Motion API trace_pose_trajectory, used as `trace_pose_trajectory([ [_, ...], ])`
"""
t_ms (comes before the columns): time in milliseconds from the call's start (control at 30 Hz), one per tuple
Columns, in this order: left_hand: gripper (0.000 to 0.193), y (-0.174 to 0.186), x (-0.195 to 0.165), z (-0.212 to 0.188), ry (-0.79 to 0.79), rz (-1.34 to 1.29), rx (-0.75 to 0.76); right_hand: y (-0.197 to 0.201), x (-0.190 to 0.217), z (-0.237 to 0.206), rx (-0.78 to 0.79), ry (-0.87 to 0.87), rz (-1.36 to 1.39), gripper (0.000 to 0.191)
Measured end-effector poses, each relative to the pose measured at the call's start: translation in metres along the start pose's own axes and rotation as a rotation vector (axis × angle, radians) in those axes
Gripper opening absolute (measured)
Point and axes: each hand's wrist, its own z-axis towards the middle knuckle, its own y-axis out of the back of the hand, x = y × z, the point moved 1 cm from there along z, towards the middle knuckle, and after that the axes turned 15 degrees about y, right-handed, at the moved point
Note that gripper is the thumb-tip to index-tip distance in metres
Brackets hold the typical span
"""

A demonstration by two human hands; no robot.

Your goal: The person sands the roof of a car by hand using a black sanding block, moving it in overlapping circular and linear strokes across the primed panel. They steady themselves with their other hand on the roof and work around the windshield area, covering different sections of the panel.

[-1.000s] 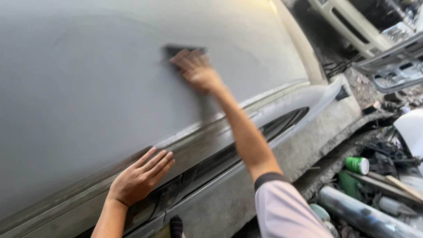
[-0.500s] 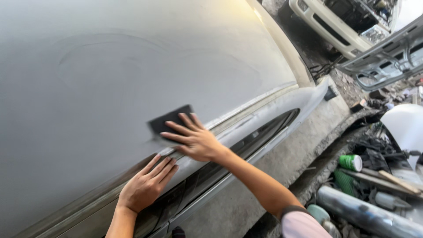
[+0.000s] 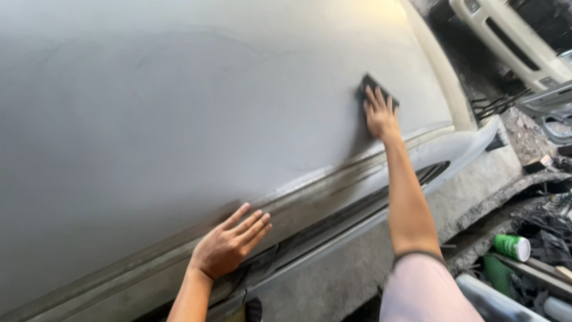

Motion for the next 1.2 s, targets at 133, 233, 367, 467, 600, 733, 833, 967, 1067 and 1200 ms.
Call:
trace_pose_trajectory([
  [133, 0.039, -0.001, -0.001, 0.000, 0.025, -0.039, -0.043, 0.007, 0.087, -0.124, -0.093, 0.496, -0.038, 0.055],
  [233, 0.042, -0.001, -0.001, 0.000, 0.016, -0.015, -0.045, 0.014, 0.191, -0.163, 0.040, 0.592, -0.125, 0.056],
  [367, 0.050, 0.000, -0.001, 0.002, -0.006, 0.032, -0.050, 0.003, 0.289, -0.104, 0.083, 0.868, 0.005, 0.058],
  [467, 0.052, 0.002, -0.002, 0.004, -0.029, 0.027, -0.030, -0.017, 0.286, -0.011, 0.148, 0.841, -0.040, 0.056],
  [600, 0.049, 0.001, -0.005, 0.005, 0.004, 0.034, 0.014, -0.013, 0.153, 0.069, 0.166, 0.405, 0.022, 0.057],
  [733, 0.048, 0.001, -0.007, 0.005, 0.015, 0.036, 0.027, 0.005, -0.005, 0.012, 0.063, -0.012, 0.037, 0.056],
  [833, 0.046, 0.003, -0.006, 0.007, 0.015, 0.014, 0.023, 0.008, 0.004, -0.067, 0.079, -0.066, 0.077, 0.056],
  [967, 0.047, 0.006, -0.007, 0.010, 0.002, 0.023, 0.015, 0.008, 0.147, -0.147, 0.062, 0.502, -0.554, 0.054],
  [1067, 0.050, 0.008, -0.007, 0.011, 0.014, 0.011, 0.027, 0.001, 0.258, -0.147, 0.121, 0.732, -0.021, 0.057],
  [1200, 0.051, 0.008, -0.007, 0.010, -0.004, 0.030, 0.031, -0.017, 0.330, -0.055, 0.143, 0.845, -0.116, 0.060],
])
